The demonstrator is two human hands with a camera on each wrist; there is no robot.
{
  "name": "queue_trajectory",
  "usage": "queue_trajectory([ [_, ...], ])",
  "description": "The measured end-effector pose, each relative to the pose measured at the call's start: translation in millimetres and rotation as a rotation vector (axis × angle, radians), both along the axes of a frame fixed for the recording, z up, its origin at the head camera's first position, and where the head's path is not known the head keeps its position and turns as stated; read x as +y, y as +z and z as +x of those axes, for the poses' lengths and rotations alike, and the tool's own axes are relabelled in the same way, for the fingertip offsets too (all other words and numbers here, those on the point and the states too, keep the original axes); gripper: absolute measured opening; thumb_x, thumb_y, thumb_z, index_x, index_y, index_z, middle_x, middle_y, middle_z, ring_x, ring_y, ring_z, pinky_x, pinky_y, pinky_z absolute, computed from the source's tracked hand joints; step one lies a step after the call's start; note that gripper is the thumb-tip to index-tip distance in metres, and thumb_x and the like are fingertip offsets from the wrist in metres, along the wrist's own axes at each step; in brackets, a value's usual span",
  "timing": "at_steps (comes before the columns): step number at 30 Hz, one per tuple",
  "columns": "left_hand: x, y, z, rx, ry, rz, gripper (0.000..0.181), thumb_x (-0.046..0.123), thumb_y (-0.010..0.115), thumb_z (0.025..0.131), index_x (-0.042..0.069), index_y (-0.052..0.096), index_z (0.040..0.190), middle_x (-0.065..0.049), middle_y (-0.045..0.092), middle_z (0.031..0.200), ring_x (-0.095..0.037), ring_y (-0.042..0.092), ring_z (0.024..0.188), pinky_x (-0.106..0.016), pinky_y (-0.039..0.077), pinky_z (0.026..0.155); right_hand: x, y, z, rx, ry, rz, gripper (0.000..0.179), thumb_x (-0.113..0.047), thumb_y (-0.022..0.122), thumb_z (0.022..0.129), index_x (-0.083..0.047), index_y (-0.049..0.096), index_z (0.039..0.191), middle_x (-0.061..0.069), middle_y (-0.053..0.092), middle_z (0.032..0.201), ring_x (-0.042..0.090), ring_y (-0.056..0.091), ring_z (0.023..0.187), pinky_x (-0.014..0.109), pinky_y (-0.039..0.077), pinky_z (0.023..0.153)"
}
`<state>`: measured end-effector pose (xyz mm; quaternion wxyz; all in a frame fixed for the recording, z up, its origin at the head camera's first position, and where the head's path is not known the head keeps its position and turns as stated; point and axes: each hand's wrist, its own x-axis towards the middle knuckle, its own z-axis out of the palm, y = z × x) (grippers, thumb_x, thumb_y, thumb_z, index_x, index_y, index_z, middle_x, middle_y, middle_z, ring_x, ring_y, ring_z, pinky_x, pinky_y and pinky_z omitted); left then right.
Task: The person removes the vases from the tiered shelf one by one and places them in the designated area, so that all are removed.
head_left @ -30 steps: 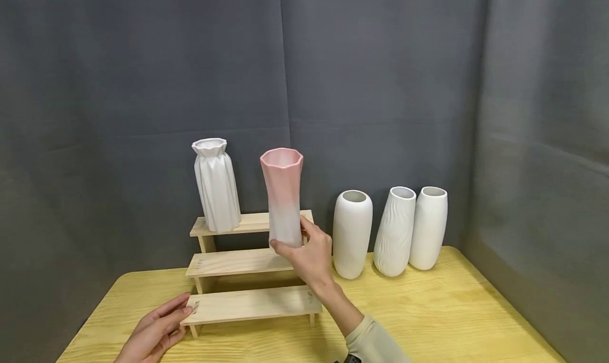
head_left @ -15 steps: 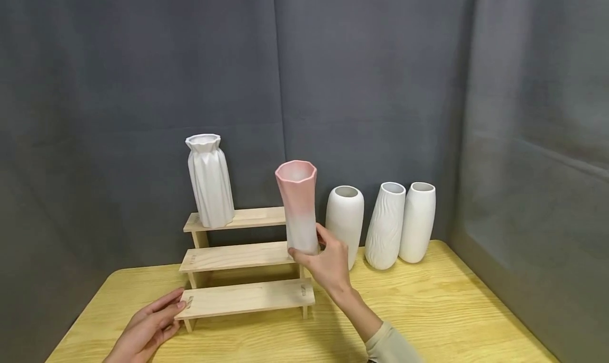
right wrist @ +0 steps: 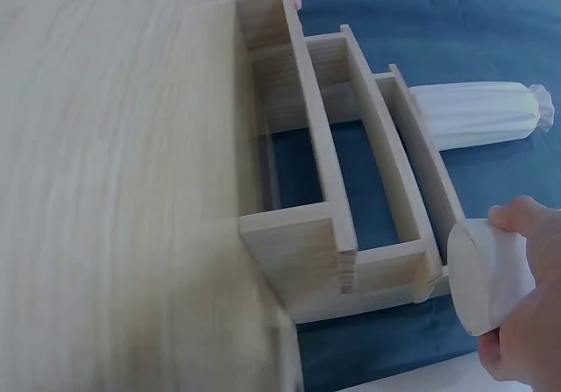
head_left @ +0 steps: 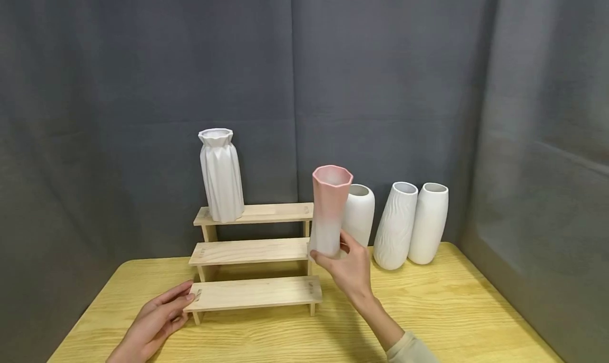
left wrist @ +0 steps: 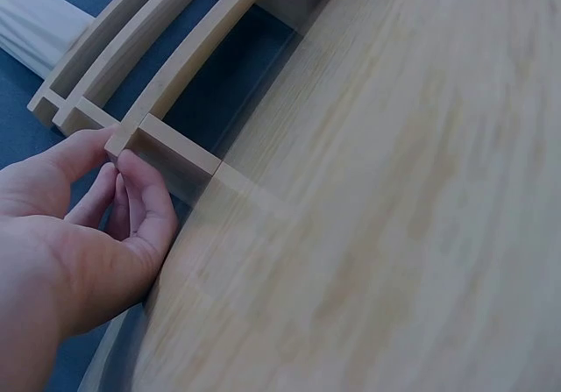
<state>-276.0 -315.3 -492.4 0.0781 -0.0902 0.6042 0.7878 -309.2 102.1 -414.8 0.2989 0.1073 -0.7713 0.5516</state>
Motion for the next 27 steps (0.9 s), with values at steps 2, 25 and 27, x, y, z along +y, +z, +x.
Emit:
queue_trajectory([
  [2, 1.0, 0.7, 1.0, 0.018, 0.002, 0.012, 0.072, 0.012, 0.072, 0.098, 0.003, 0.033, 0.159, 0.001, 0.059, 0.123, -0.010, 0.044, 0.071, -0.027, 0.046, 0.065, 2.6, -2.3, 1.2, -0.006, -0.006, 0.000, 0.055, -0.019, 0.097, 0.067, -0.016, 0.074, 0.118, 0.004, 0.073, 0.108, 0.025, 0.070, 0.094, 0.045, 0.055, 0.085],
  [25, 0.9, -3.0, 3.4, 0.081, 0.001, 0.081, 0.062, 0.003, 0.069, 0.097, 0.003, 0.044, 0.153, -0.002, 0.059, 0.114, -0.010, 0.038, 0.065, -0.026, 0.042, 0.062, 88.0, -18.9, 21.0, -0.153, -0.118, 0.122, 0.058, -0.016, 0.094, 0.072, -0.002, 0.069, 0.123, 0.017, 0.069, 0.119, 0.032, 0.068, 0.106, 0.044, 0.055, 0.089],
  [27, 0.5, -2.3, 3.8, 0.078, 0.000, 0.080, 0.063, 0.003, 0.070, 0.097, 0.002, 0.043, 0.154, -0.002, 0.059, 0.114, -0.010, 0.039, 0.065, -0.025, 0.042, 0.063, 97.3, -20.5, 23.4, -0.158, -0.137, 0.141, 0.060, -0.018, 0.095, 0.073, -0.002, 0.069, 0.124, 0.017, 0.068, 0.119, 0.034, 0.067, 0.107, 0.046, 0.054, 0.090],
])
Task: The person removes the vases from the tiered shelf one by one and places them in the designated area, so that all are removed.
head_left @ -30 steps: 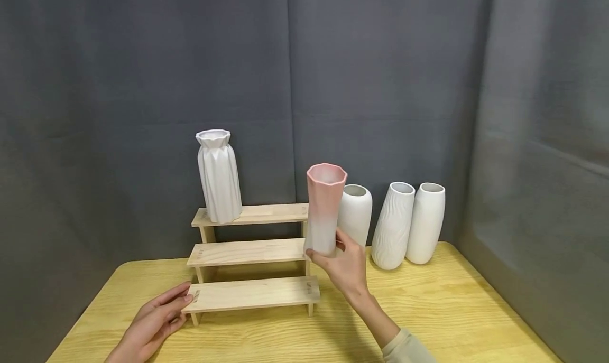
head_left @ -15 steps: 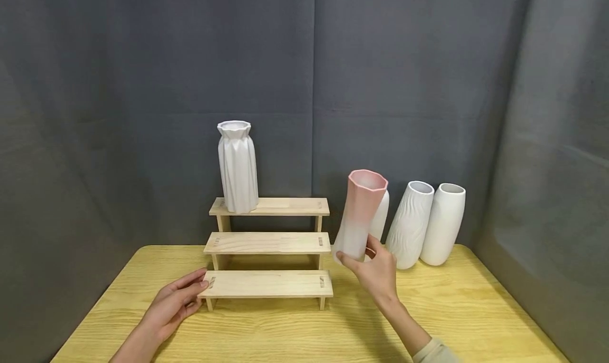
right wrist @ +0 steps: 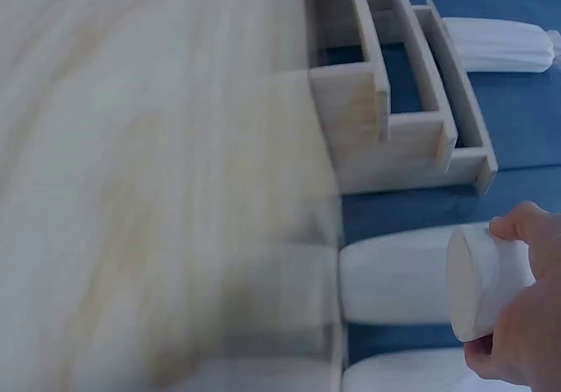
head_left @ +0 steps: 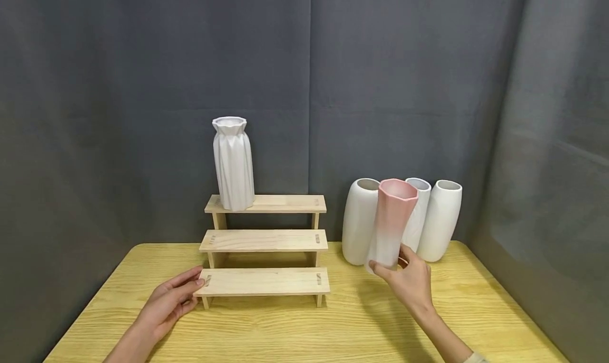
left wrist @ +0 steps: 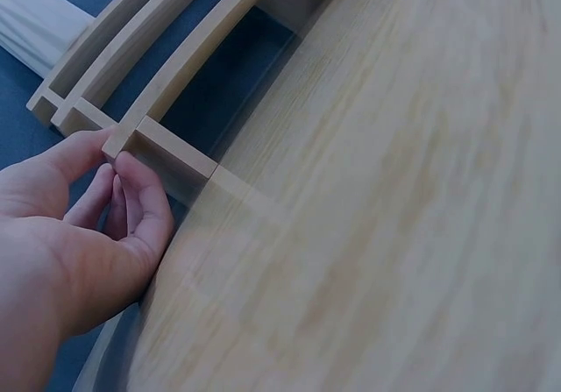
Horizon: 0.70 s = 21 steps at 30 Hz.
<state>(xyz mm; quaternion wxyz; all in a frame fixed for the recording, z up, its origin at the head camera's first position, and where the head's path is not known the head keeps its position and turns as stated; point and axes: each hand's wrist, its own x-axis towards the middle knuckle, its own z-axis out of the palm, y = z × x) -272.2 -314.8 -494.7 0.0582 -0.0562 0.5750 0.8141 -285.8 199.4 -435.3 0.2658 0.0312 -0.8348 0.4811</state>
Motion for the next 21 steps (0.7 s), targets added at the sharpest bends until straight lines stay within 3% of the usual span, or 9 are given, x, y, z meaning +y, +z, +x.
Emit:
queue_trajectory([
  [5, -2.4, -0.4, 1.3, -0.010, 0.002, 0.000, 0.062, 0.005, 0.071, 0.097, 0.006, 0.046, 0.153, -0.002, 0.059, 0.115, -0.010, 0.039, 0.065, -0.026, 0.043, 0.064, 20.8, -6.3, 1.7, -0.047, -0.031, 0.028, 0.059, -0.023, 0.094, 0.075, -0.002, 0.068, 0.124, 0.019, 0.069, 0.120, 0.034, 0.066, 0.110, 0.049, 0.052, 0.093],
  [11, -4.4, -0.4, 3.1, -0.034, 0.010, 0.008, 0.048, 0.006, 0.072, 0.096, 0.016, 0.061, 0.141, -0.001, 0.059, 0.118, -0.010, 0.041, 0.066, -0.025, 0.044, 0.065, 47.7, -19.2, 2.0, -0.142, -0.073, 0.047, 0.062, -0.032, 0.094, 0.076, 0.000, 0.068, 0.122, 0.020, 0.070, 0.118, 0.030, 0.064, 0.109, 0.022, 0.051, 0.080],
  [14, -2.4, 1.3, 1.8, -0.022, -0.011, -0.001, 0.054, 0.008, 0.072, 0.097, 0.013, 0.055, 0.148, -0.001, 0.059, 0.119, -0.009, 0.043, 0.068, -0.025, 0.047, 0.067, 66.0, -24.7, 1.8, -0.137, -0.109, 0.093, 0.064, -0.033, 0.094, 0.075, 0.001, 0.067, 0.122, 0.023, 0.070, 0.116, 0.032, 0.065, 0.106, 0.018, 0.047, 0.074],
  [21, -0.4, -0.4, -0.8, -0.004, -0.006, -0.013, 0.070, 0.007, 0.072, 0.097, 0.002, 0.037, 0.157, -0.002, 0.058, 0.122, -0.009, 0.041, 0.067, -0.024, 0.047, 0.066, 98.5, -36.5, -2.0, -0.100, -0.181, 0.216, 0.066, -0.034, 0.095, 0.073, 0.003, 0.065, 0.119, 0.025, 0.070, 0.110, 0.034, 0.066, 0.100, 0.022, 0.047, 0.069],
])
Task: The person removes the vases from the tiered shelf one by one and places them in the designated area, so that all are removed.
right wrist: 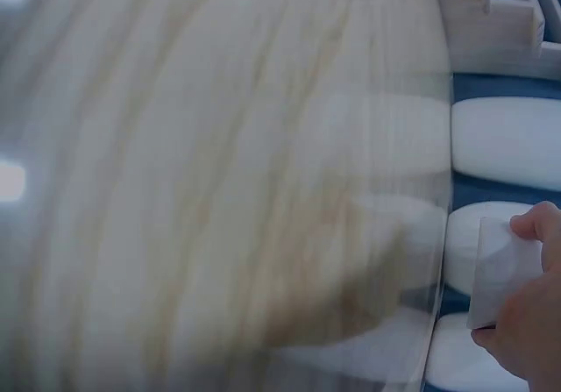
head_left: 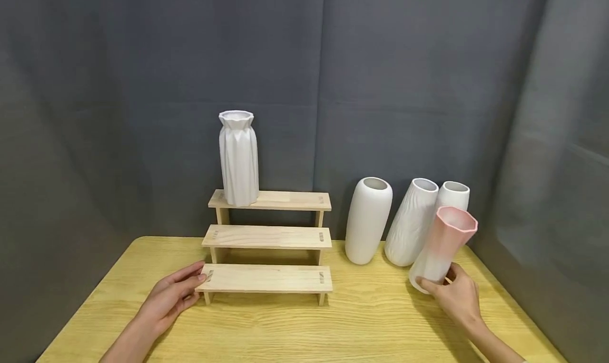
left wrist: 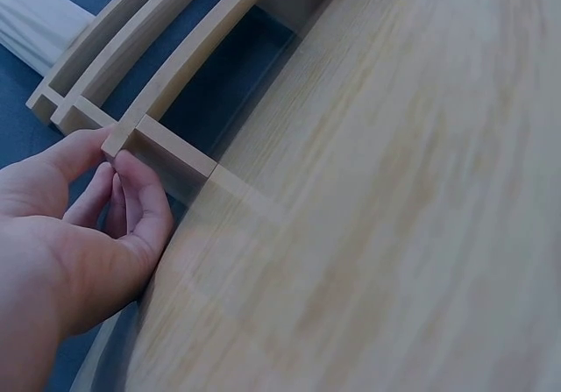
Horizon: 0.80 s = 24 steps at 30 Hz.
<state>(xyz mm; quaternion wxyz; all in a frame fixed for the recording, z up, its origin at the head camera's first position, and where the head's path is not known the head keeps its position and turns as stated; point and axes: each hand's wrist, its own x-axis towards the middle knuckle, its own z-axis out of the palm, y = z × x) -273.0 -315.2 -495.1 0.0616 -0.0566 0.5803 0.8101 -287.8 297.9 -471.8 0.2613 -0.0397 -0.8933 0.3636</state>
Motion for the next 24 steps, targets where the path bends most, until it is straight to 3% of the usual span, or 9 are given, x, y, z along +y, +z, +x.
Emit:
queue_trajectory([
  [10, -0.9, -1.3, -0.3, 0.029, 0.000, 0.002, 0.066, 0.006, 0.071, 0.097, 0.001, 0.040, 0.155, -0.001, 0.058, 0.126, -0.008, 0.044, 0.070, -0.024, 0.049, 0.067, 23.7, -6.9, -9.7, 0.076, -0.041, 0.100, 0.063, -0.034, 0.096, 0.070, 0.005, 0.065, 0.109, 0.022, 0.071, 0.094, 0.036, 0.066, 0.085, 0.039, 0.046, 0.064],
  [24, -0.4, -1.5, -1.9, 0.032, 0.006, 0.005, 0.067, 0.007, 0.071, 0.097, 0.000, 0.039, 0.156, -0.001, 0.057, 0.128, -0.008, 0.046, 0.071, -0.026, 0.051, 0.070, 29.3, -15.5, -19.7, 0.029, -0.054, 0.104, 0.068, -0.030, 0.096, 0.069, 0.012, 0.062, 0.109, 0.030, 0.069, 0.095, 0.044, 0.065, 0.086, 0.049, 0.048, 0.068],
])
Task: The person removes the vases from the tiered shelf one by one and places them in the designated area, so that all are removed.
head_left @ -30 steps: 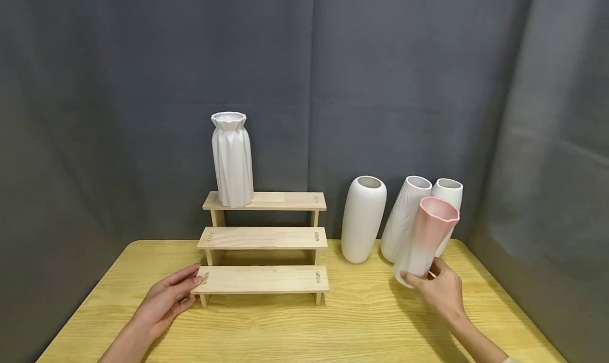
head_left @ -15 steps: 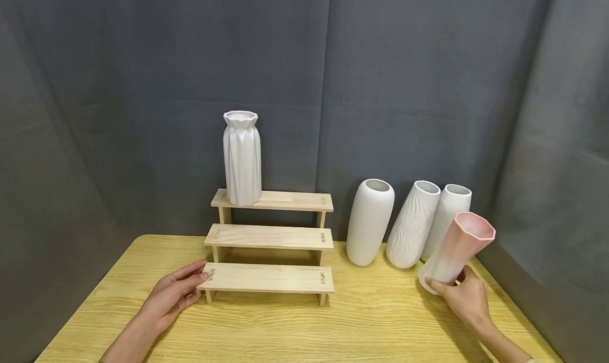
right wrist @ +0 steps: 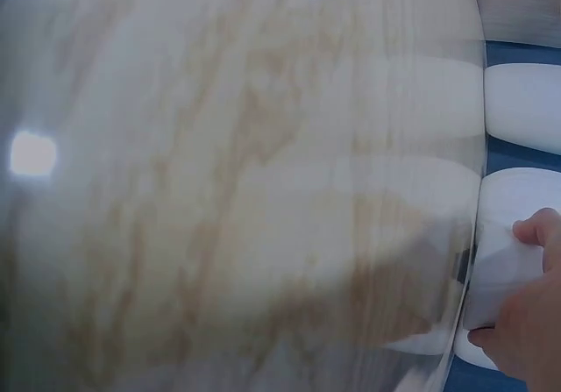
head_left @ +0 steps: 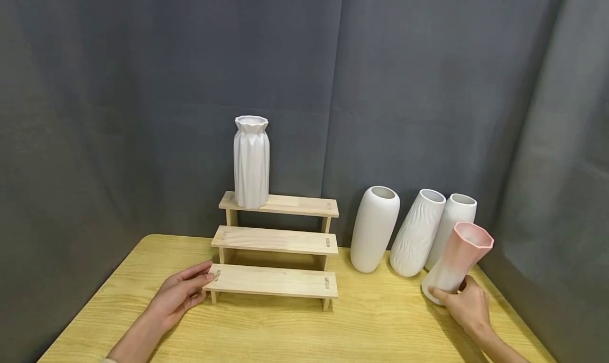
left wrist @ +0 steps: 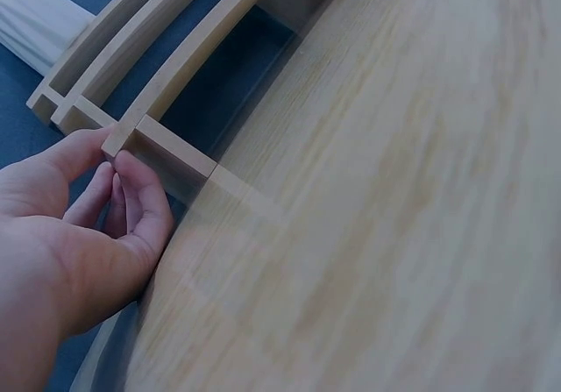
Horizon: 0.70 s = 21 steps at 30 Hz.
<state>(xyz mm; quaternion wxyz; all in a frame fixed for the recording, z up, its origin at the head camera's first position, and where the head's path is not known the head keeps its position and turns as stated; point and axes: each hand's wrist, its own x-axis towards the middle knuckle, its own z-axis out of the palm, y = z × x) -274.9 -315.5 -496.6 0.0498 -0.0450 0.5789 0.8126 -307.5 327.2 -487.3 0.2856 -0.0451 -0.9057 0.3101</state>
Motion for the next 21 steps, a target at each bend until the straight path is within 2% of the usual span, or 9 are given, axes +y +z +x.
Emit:
queue_trajectory([
  [6, 0.6, 0.0, 0.2, -0.007, 0.007, 0.014, 0.067, 0.006, 0.071, 0.097, -0.001, 0.039, 0.155, -0.002, 0.058, 0.126, -0.009, 0.044, 0.069, -0.026, 0.049, 0.067, 2.0, -7.7, 0.2, -0.005, 0.000, 0.013, 0.069, -0.029, 0.096, 0.069, 0.015, 0.061, 0.108, 0.032, 0.068, 0.095, 0.047, 0.065, 0.086, 0.052, 0.050, 0.069],
  [12, 2.8, -4.0, 0.1, -0.020, 0.009, 0.011, 0.068, 0.008, 0.072, 0.097, 0.001, 0.040, 0.155, -0.003, 0.057, 0.124, -0.009, 0.044, 0.068, -0.026, 0.049, 0.067, 3.5, -11.3, 3.8, -0.032, 0.021, 0.006, 0.073, -0.029, 0.095, 0.071, 0.017, 0.057, 0.114, 0.035, 0.066, 0.101, 0.048, 0.065, 0.090, 0.054, 0.051, 0.072],
  [17, 1.8, -3.5, -0.1, -0.012, 0.007, -0.005, 0.069, 0.009, 0.073, 0.097, 0.001, 0.039, 0.156, -0.002, 0.058, 0.121, -0.009, 0.043, 0.068, -0.026, 0.049, 0.067, 3.6, -8.0, 5.4, -0.116, 0.074, -0.003, 0.076, -0.030, 0.090, 0.079, 0.017, 0.049, 0.123, 0.037, 0.063, 0.108, 0.048, 0.063, 0.096, 0.053, 0.052, 0.077],
  [21, 1.3, -1.1, 0.1, -0.002, -0.003, -0.010, 0.069, 0.010, 0.072, 0.097, 0.001, 0.037, 0.157, -0.003, 0.058, 0.120, -0.008, 0.043, 0.068, -0.026, 0.049, 0.068, 5.8, -2.4, 7.1, -0.205, 0.125, -0.003, 0.077, -0.032, 0.086, 0.084, 0.017, 0.045, 0.127, 0.038, 0.061, 0.114, 0.047, 0.062, 0.101, 0.047, 0.052, 0.078],
])
